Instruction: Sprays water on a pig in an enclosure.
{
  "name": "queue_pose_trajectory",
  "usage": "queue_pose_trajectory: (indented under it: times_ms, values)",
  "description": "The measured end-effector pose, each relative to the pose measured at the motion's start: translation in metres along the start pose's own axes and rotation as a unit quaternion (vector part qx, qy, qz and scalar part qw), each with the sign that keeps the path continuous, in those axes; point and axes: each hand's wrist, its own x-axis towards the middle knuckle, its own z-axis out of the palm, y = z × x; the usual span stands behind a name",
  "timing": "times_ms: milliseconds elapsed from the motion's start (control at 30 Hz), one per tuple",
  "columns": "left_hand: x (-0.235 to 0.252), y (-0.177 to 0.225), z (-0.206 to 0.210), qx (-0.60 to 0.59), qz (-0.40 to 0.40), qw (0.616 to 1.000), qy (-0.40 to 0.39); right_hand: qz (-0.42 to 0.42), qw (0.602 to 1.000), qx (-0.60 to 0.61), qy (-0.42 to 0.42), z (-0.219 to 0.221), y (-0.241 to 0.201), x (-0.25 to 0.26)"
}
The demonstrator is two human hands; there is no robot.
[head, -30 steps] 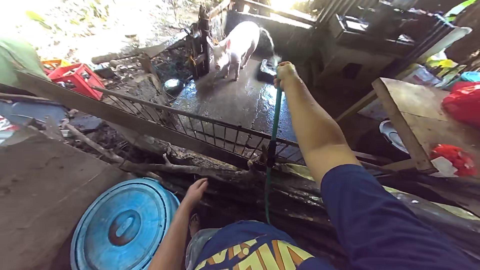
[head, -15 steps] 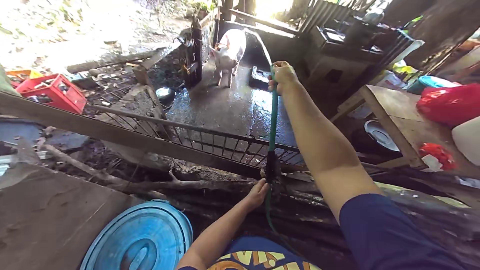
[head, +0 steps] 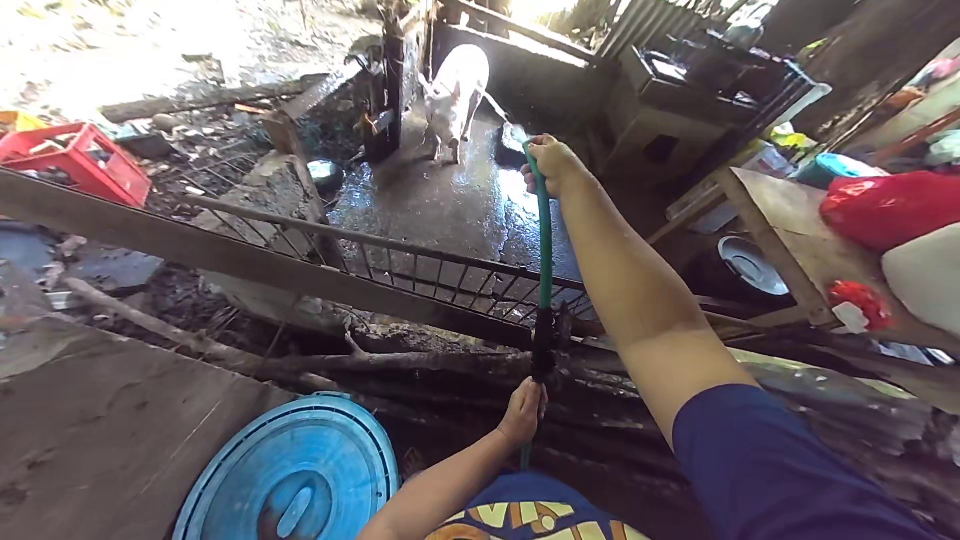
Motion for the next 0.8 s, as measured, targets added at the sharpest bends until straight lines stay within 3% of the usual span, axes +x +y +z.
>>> queue_pose_trajectory:
  times_ms: [233,433,800]
  values:
    - [-0.003,0.002,-0.009,-0.015,0.018,1.0,0.007,-0.001,0.999,-0.044,0.019,0.002,-0.002,0.003]
    - [-0.002,0.005,-0.01,-0.023,0.01,1.0,0.008,-0.029,0.996,-0.007,0.088,-0.001,0.001,0.006]
    - [-0.003,0.002,-0.004,-0.038,-0.002,0.999,-0.021,-0.017,0.993,-0.028,0.112,-0.001,0.004,0.006]
